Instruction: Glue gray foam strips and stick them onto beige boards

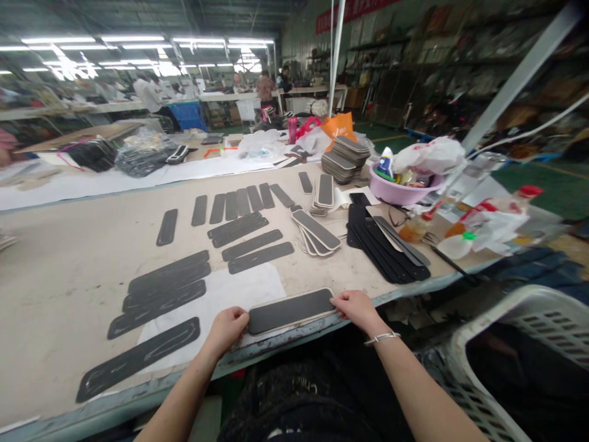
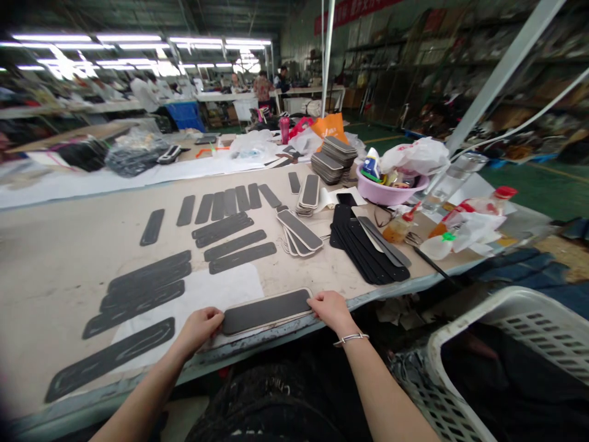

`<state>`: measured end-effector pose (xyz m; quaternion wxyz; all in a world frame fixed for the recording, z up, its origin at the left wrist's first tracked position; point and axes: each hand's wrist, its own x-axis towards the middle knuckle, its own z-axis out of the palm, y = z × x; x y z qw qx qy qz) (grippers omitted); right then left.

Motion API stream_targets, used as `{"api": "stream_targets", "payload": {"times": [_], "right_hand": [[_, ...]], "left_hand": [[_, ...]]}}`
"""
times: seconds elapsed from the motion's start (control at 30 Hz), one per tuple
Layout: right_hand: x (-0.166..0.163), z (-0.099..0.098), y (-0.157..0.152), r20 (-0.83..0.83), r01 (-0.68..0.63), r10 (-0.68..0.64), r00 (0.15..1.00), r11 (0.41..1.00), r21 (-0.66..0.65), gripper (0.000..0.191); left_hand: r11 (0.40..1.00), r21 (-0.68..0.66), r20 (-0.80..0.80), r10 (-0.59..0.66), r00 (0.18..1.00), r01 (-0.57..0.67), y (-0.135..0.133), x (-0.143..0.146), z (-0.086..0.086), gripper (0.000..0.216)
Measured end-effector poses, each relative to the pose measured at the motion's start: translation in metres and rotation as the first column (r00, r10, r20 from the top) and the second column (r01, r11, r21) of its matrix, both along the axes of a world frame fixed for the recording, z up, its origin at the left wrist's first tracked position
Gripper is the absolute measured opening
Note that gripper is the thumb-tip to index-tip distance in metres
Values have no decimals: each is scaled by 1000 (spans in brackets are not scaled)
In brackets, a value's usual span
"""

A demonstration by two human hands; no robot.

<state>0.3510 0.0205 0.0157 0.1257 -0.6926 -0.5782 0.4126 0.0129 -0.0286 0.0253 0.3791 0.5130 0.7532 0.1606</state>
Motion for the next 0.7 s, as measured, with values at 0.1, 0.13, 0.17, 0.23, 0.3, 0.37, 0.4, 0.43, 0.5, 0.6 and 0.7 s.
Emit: {"api": "stream_targets", "payload": {"times": [0.1, 0.13, 0.17, 0.23, 0.3, 0.37, 0.4, 0.43, 0.5, 0.6, 0.7], "right_hand": [[1, -1, 1, 39, -41, 41, 998, 999, -9, 26], [1, -1, 1, 51, -54, 54, 997, 998, -11, 28], [1, -1, 1, 63, -67, 67, 996, 998, -12, 29], [1, 0, 2, 85, -91, 91, 992, 996, -13, 31], [2, 1, 2, 107, -107, 108, 988, 994, -15, 33], [1, 2, 2, 128, -116, 117, 985, 993, -16, 33], [1, 3, 2, 136, -118, 119, 984, 993, -16, 34], [1, 3, 2, 141, -120, 121, 983, 993, -16, 33], [0, 4, 2, 148, -124, 125, 981, 992, -17, 33], [-1, 5, 2, 159, -125, 126, 979, 992, -17, 32], [-2, 6, 3, 167, -117, 118, 979, 993, -16, 30]], "left_hand": [[999, -40, 53, 15, 998, -13, 0, 0, 1, 17], [998, -52, 84, 22, 996, -18, 0, 0, 1, 17], [998, -64, 111, 29, 993, -22, 0, -1, 1, 18], [996, -83, 147, 36, 989, -24, -1, -2, 0, 20], [996, -88, 160, 34, 987, -21, -2, -3, -2, 19], [997, -82, 142, 26, 990, -14, -2, -3, -4, 18], [997, -79, 124, 21, 992, -11, -2, -3, -5, 18], [997, -77, 105, 18, 994, -10, -2, -2, -6, 17], [997, -78, 76, 16, 997, -10, -1, -1, -7, 16], [997, -77, 54, 11, 998, -6, 0, 1, -6, 17], [997, -80, 13, -13, 1000, 14, 0, 3, -3, 19]]}}
